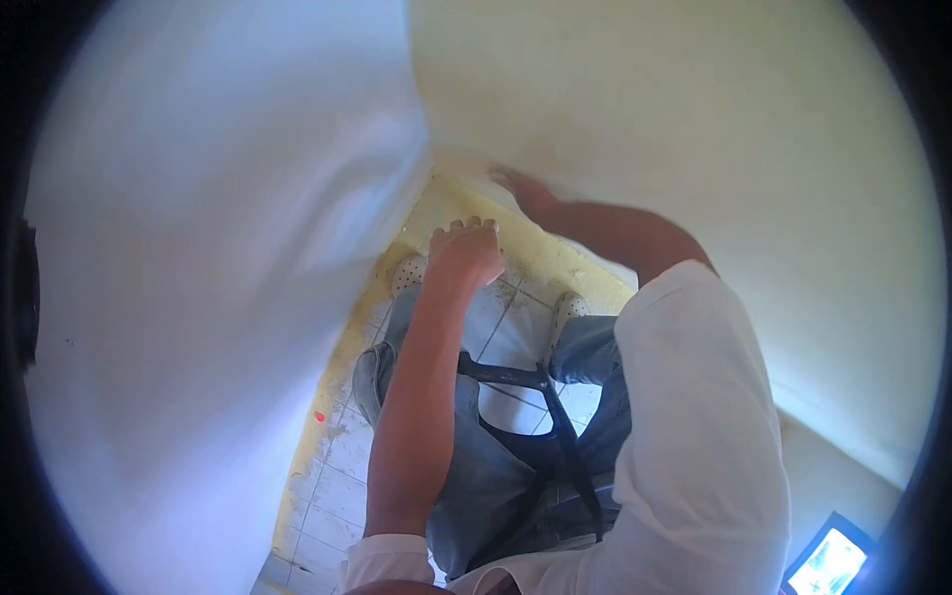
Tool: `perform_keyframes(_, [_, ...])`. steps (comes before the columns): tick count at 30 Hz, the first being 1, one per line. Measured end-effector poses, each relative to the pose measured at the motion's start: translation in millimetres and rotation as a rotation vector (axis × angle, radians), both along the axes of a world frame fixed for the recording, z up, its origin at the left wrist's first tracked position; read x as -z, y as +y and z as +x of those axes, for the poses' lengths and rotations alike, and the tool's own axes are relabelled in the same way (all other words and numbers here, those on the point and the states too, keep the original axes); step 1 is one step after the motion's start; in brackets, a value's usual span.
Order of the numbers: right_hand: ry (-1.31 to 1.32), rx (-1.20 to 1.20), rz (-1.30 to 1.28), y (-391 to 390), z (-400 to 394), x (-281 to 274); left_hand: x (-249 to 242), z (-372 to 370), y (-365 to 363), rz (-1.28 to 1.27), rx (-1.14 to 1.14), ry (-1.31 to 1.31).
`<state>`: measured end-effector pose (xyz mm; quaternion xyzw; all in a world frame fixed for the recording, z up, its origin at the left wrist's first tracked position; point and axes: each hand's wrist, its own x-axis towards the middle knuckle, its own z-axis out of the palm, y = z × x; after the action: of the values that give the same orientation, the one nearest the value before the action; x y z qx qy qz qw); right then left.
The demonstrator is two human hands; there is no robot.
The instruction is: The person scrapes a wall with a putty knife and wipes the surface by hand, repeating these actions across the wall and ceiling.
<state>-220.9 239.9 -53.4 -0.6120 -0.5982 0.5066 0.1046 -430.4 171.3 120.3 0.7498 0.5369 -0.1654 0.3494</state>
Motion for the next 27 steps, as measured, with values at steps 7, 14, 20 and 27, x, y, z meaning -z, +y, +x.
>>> perform_keyframes(7, [-0.249,-0.061,-0.050,-62.8,67.7,7.1,1.9,-11.1,7.3,0.085,-0.033,-0.037])
perform_keyframes(14, [0.126,0.257,-0.176,-5.6,-40.1,-95.8,-0.1,-2.9,17.5,0.132,-0.081,-0.076])
perform_keyframes(20, [0.118,-0.028,0.186,-25.4,-4.0,-158.8,12.8,14.8,35.3,0.113,-0.139,-0.180])
perform_keyframes(27, [-0.108,-0.139,0.484,-67.8,40.7,-205.9,3.7,78.0,28.5,-0.629,-0.761,-1.220])
